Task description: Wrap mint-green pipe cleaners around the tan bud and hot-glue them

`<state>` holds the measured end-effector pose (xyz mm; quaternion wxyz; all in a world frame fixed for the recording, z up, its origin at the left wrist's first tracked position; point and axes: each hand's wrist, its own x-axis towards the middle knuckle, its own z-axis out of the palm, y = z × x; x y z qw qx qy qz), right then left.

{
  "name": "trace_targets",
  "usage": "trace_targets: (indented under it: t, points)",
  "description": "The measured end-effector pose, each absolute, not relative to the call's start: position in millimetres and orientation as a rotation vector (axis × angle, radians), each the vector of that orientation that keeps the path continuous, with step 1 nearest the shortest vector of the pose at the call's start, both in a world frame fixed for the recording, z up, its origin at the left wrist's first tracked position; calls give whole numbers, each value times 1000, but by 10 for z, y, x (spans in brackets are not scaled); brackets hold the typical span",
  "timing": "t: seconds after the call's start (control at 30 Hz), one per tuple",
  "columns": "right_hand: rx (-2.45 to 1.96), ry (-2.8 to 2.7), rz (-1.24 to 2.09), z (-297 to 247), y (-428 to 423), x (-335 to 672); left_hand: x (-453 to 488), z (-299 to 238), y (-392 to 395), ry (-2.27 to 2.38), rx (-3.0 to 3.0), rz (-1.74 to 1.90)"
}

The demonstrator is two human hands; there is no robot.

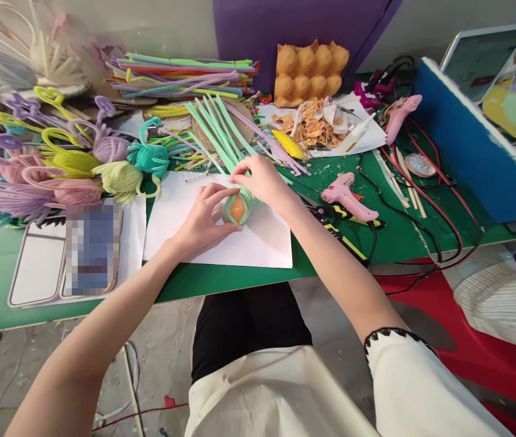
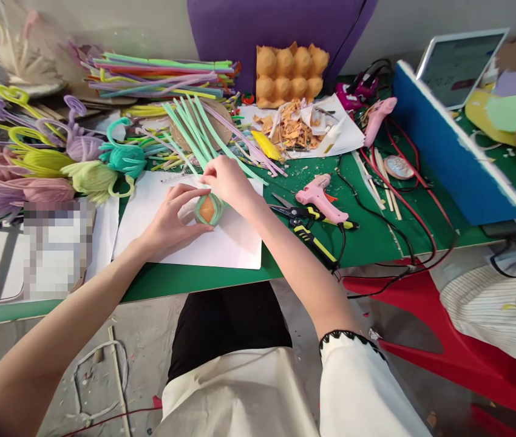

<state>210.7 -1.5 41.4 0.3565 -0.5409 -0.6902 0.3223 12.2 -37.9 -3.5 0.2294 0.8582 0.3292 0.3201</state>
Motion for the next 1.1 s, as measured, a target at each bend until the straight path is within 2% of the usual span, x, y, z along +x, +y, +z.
trace_targets:
  t: [0.1,0.4,1.1]
  points:
    - [-1314,-1772,649,479,-163,2187,129,-38,-392,914,2343,903]
    - [-1197,-1908,567,334,-686,2454,148,-16,-417,909,2312,901]
    - [-1166,-1895,552,198,-683,2383,152,-43,-402,879,2299,904]
